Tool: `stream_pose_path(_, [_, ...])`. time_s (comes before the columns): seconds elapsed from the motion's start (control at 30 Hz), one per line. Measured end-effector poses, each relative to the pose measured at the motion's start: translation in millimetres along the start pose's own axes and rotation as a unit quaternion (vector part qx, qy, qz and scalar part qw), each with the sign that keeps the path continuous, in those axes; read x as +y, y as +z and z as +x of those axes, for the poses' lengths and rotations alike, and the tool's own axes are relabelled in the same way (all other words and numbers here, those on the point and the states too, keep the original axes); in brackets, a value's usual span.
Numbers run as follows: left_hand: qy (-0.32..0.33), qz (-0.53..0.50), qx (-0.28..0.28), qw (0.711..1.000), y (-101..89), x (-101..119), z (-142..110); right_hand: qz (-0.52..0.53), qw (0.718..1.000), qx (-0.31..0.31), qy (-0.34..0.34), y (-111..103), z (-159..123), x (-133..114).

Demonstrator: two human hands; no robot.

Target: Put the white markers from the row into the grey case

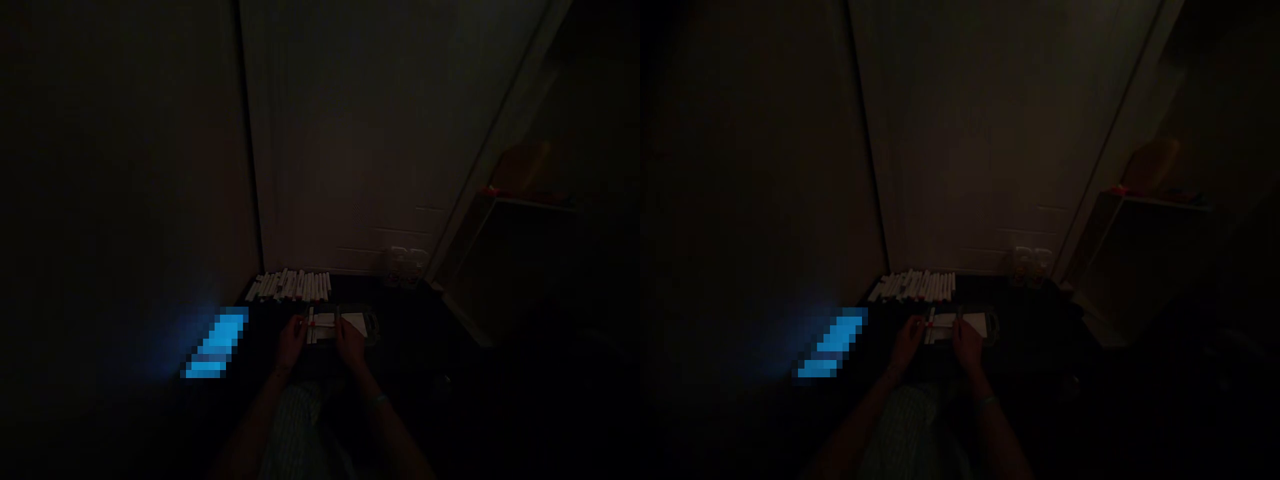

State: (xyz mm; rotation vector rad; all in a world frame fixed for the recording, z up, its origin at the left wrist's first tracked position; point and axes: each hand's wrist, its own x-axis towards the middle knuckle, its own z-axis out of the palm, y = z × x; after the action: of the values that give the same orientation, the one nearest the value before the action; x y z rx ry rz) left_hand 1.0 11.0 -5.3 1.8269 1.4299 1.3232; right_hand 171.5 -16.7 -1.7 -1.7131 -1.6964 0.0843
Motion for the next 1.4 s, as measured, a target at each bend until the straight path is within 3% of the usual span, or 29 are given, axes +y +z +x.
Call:
stream_pose_path(0.73, [-0.011,-0.031,0.005,0.999,-0.4,1,1,-0.013,1.000,0.009,-0.010,4,1,3])
stream_pose_path(1.4, [-0.019,-0.025,-0.001,0.999,-1.3,3,0,-0.050,0.998,-0.040,0.010,-6,1,-5])
